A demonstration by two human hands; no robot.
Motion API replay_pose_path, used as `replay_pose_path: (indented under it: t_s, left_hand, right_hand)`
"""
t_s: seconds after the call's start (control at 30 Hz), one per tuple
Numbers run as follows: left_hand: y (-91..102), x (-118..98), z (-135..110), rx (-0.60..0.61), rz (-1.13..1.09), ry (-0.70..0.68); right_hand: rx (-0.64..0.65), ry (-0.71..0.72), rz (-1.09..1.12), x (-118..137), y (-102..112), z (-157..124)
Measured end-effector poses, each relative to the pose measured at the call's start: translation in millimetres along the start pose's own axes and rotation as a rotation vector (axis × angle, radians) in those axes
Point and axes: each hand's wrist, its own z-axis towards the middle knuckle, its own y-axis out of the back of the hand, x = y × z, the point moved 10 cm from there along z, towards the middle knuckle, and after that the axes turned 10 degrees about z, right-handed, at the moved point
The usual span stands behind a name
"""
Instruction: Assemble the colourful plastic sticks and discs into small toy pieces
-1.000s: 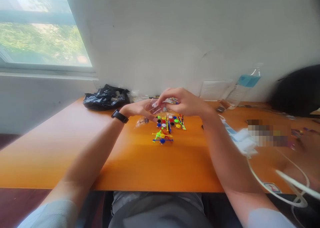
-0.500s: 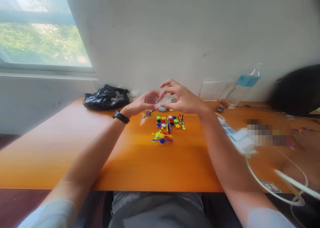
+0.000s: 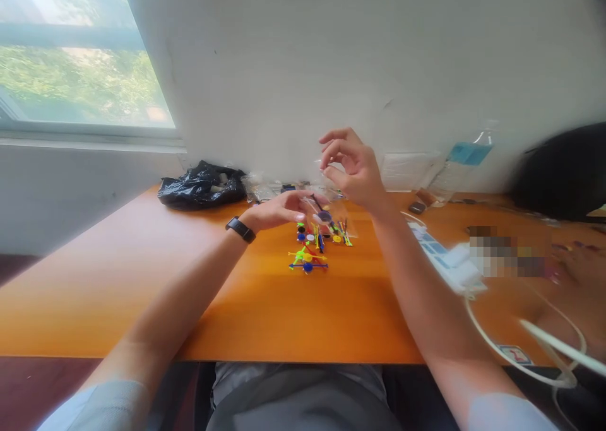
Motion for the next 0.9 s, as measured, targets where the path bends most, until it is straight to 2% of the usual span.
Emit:
replay_pose_path:
  t_s: [0.1,0.2,0.3,0.37,0.43,0.5,0.57,0.67,0.77,0.9]
  left_hand:
    - [-14.1,-3,9,-0.085,-0.032,-0.035]
    - [-24.3,-4,10,-0.143,-0.038,0.031]
    - [-20.2,-6,-7,-0.233,-0.047,0.080]
    - [-6.0,-4,-28,-0.377,-0.075,0.087]
    - [7.4,11,-56,-0.523,-0.105,0.161]
    - [11.2,30,-81,-0.576,-0.115,0.263]
    - [17.4,42,-104,-0.669,-0.160,0.302]
    - [20.8,47,-121,-0.707,-0.093,0.313]
    - [19.8,48,-126,-0.698,0.019,0.341]
    - [18.9,46,-128,-0.742,0.057,0.323]
  right_hand:
    - [-0.039,-0.014,0.019,-4,6,1]
    - [-0.100,-0.058,-0.019,-12,16,3]
    - [-0.184,-0.105,-0.048,-28,25,3]
    - [-0.212,-0.143,-0.044,-43,25,-5]
    - [-0.148,-0.218,-0.038,-59,14,-20]
    - [0.025,-0.309,-0.056,-73,-8,-46]
    - [0.187,-0.345,-0.111,-78,-27,-79]
    - [0.356,-0.369,-0.154,-79,-47,-126]
    - [0.379,-0.361,-0.164,-73,-53,-151]
    - [0.394,-0.299,-0.234,-63,-63,-160]
